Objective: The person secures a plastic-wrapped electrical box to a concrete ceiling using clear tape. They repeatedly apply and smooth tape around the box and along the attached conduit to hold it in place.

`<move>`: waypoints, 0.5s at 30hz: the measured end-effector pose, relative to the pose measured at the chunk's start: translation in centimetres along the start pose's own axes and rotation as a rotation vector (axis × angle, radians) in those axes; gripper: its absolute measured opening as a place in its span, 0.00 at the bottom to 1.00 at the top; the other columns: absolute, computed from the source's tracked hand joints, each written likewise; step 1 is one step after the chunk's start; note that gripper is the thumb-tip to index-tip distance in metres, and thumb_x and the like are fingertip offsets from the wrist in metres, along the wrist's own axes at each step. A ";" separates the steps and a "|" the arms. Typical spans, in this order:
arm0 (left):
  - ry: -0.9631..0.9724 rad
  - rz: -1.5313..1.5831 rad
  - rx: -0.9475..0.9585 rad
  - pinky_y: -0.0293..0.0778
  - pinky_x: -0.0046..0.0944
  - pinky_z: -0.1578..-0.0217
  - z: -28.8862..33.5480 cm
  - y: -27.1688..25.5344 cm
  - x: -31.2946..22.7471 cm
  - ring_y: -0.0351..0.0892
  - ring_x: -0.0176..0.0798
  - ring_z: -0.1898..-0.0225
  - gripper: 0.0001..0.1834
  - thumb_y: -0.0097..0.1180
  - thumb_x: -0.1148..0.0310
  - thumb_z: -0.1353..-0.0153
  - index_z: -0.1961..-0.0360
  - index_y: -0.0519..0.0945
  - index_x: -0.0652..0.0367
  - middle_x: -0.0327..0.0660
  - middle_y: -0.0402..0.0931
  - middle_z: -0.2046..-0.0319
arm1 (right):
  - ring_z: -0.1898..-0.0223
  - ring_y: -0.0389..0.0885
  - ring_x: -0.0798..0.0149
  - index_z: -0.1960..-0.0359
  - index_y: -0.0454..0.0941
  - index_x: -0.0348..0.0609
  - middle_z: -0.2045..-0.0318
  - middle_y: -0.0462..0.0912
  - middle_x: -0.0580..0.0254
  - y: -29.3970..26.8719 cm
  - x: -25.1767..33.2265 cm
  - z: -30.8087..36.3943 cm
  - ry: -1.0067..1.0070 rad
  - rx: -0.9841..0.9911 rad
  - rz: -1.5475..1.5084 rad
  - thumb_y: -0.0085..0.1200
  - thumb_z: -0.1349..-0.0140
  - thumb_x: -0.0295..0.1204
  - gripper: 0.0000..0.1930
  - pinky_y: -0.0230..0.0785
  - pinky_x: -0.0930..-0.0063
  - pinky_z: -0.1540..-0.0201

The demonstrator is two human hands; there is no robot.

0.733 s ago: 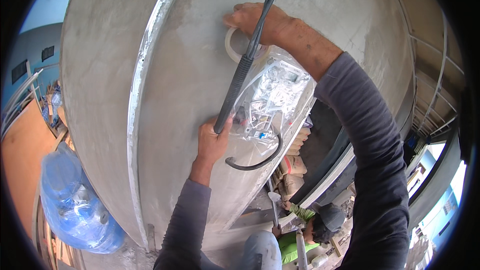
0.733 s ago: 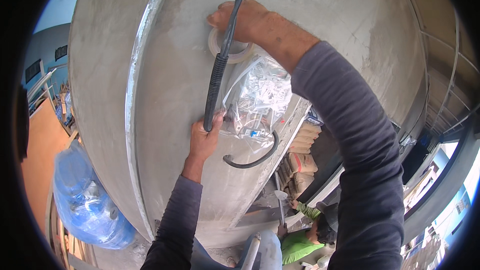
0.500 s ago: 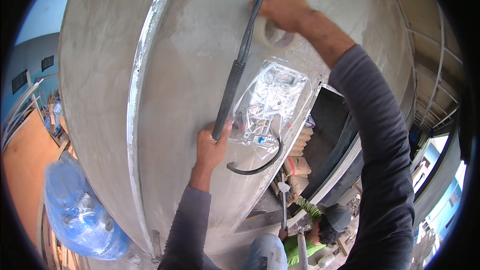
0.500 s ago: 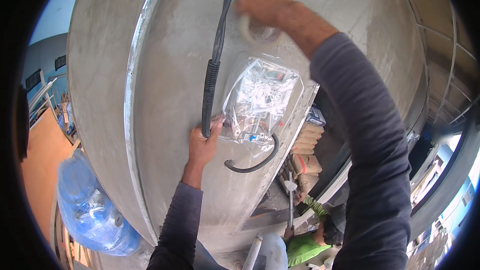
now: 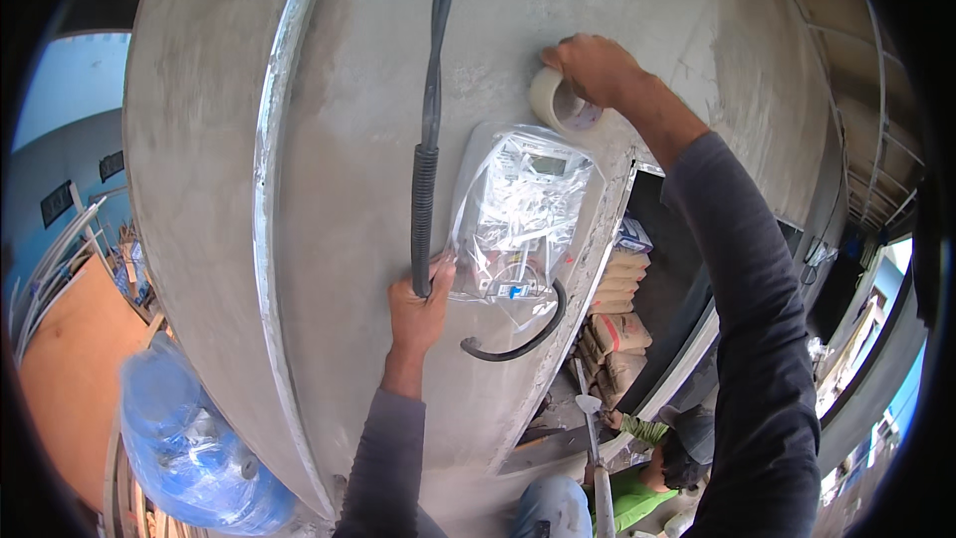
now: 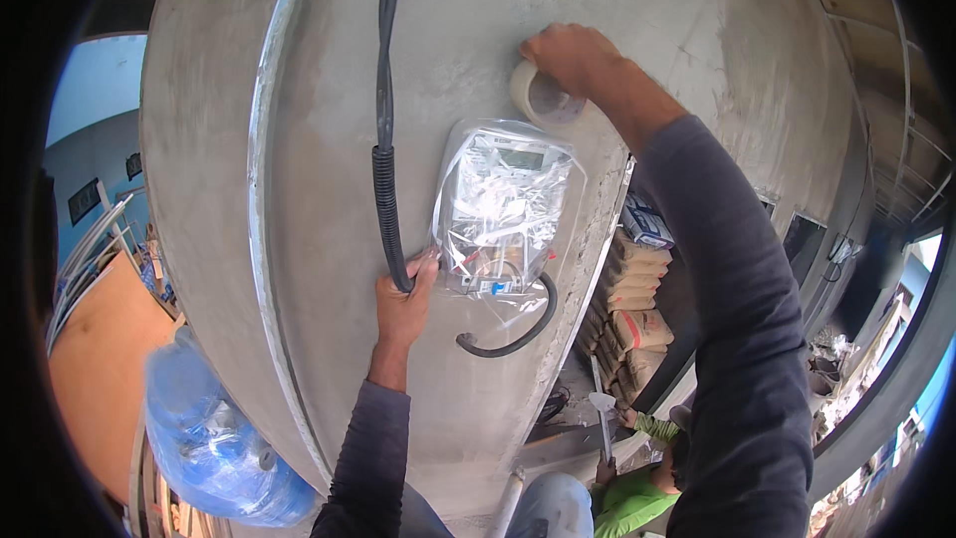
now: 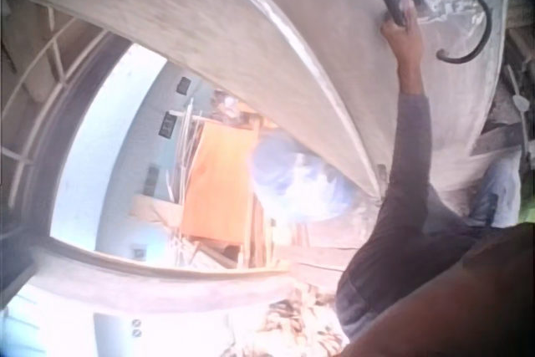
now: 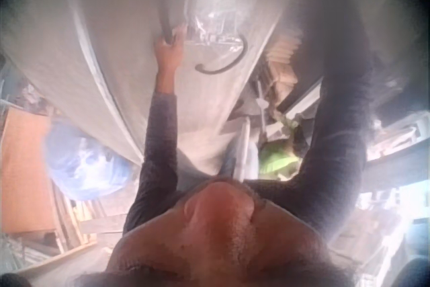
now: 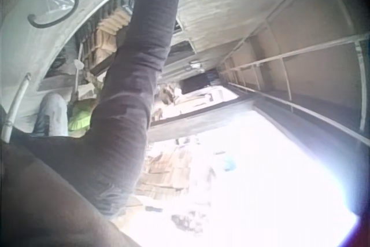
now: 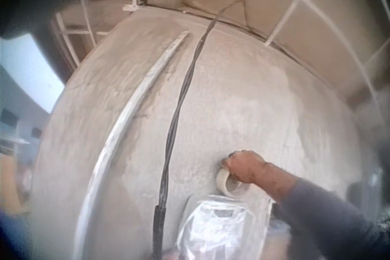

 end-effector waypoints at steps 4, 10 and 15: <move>0.010 0.031 -0.011 0.76 0.33 0.45 0.3 0.0 0.8 0.82 0.29 0.51 0.15 0.63 0.70 0.29 0.46 0.86 0.68 0.41 0.88 0.53 | 0.58 0.89 0.51 0.52 0.79 0.45 0.64 0.88 0.53 3.3 -1.5 3.1 0.176 -0.228 -0.350 0.60 0.38 0.20 0.13 0.81 0.58 0.57; -0.042 -0.008 -0.020 0.74 0.34 0.44 -0.3 -0.2 2.1 0.81 0.30 0.50 0.17 0.63 0.68 0.28 0.45 0.85 0.68 0.41 0.87 0.52 | 0.66 0.82 0.59 0.53 0.79 0.43 0.69 0.83 0.54 8.6 -5.6 5.4 0.130 -0.292 -1.486 0.62 0.37 0.21 0.11 0.75 0.64 0.61; -0.017 0.039 -0.015 0.75 0.33 0.48 -0.4 -0.5 3.0 0.81 0.29 0.54 0.16 0.61 0.68 0.27 0.46 0.85 0.69 0.39 0.86 0.56 | 0.57 0.81 0.62 0.52 0.82 0.43 0.60 0.82 0.60 11.7 -4.9 8.0 0.069 -0.479 -0.970 0.60 0.37 0.18 0.12 0.76 0.66 0.52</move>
Point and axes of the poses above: each hand's wrist, its own z-axis away from the middle knuckle, its own y-axis out of the palm, x = y × z, the point moved 2 cm from there along -z, towards the middle knuckle
